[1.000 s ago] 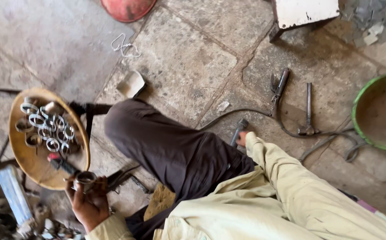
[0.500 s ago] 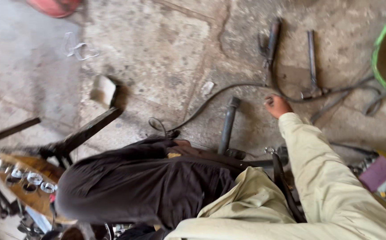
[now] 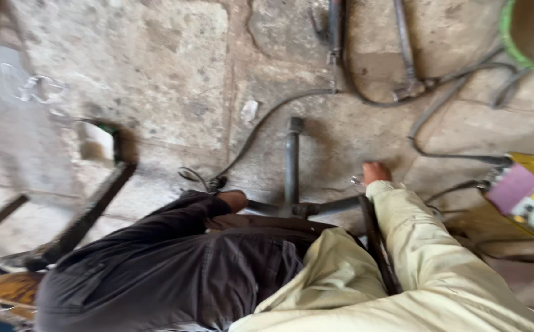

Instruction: The person sits on the floor and uses a handheld welding torch to weld small metal rings onto cylindrical metal parts. They pick up parts from a pile, position them on a metal stand, weld them, and then place the finished items into a yellow bowl.

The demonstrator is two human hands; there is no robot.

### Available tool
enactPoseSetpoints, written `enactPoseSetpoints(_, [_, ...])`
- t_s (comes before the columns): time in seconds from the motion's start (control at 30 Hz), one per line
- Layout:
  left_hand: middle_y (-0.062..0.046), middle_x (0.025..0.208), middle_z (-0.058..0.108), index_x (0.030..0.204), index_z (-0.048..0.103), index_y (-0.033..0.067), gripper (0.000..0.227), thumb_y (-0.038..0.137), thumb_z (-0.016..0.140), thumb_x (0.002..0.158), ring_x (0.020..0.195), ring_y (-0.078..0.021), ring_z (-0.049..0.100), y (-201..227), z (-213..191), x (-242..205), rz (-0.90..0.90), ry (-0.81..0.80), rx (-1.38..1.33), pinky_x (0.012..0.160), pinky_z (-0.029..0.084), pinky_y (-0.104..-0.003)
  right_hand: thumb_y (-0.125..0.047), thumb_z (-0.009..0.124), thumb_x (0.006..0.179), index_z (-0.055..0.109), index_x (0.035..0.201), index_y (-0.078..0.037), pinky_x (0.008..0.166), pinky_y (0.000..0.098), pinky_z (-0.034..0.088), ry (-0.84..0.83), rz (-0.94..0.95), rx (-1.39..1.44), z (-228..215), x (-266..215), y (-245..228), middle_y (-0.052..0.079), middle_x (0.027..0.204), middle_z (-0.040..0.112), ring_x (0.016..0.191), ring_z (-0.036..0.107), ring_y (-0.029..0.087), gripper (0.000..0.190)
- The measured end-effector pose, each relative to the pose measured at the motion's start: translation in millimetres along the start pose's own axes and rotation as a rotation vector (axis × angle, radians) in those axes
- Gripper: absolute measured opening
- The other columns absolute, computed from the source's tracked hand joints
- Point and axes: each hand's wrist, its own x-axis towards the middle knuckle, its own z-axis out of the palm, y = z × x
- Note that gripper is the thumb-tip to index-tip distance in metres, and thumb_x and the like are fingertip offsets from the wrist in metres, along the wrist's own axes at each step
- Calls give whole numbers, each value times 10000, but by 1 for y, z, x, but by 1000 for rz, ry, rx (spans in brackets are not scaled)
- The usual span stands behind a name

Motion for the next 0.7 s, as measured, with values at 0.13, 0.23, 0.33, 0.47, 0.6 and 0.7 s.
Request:
enactPoseSetpoints(0.13, [-200,961,720,970,754,96,185,160,589,916,938,-409,700,3,-11,-7,-16,70,34,799,569,-512,-214,723,800,769,901,-199,916,484,530,-169,9,-298,17,7,2,89,958,764,1051,704,314,112])
enactPoseSetpoints(0.23, [-200,965,713,969,750,85,186,156,587,913,920,-394,708,4,-20,-10,-70,61,24,793,572,-494,-243,685,831,761,964,-229,918,479,511,-231,-85,-348,35,14,1,44,1050,758,1140,659,290,154])
enactPoseSetpoints(0.33, [-191,973,710,1008,733,87,179,154,597,913,913,-377,705,13,-28,-9,-83,90,-3,785,571,-482,-262,598,947,778,995,-276,974,469,506,-324,-109,-434,37,20,-4,7,1142,753,1160,675,255,187])
enactPoseSetpoints(0.47, [-180,983,708,1060,710,89,189,151,609,913,905,-354,700,25,-28,-31,-144,163,-86,774,571,-467,-320,630,930,785,987,-244,935,466,541,-193,-21,-269,23,29,-5,35,1104,770,1097,706,270,182])
enactPoseSetpoints(0.6, [-170,993,705,1113,688,91,217,149,621,914,896,-331,695,12,-17,-85,-264,361,-270,763,570,-451,-343,722,849,765,944,-117,839,476,570,177,-40,231,-12,58,-35,133,994,753,936,711,363,249])
enactPoseSetpoints(0.7, [-161,1000,703,1152,671,93,247,147,630,914,890,-314,692,2,-27,-112,-394,654,-483,754,569,-440,-263,774,805,744,887,-60,782,451,573,494,-283,453,-46,79,-74,150,937,733,869,701,363,220])
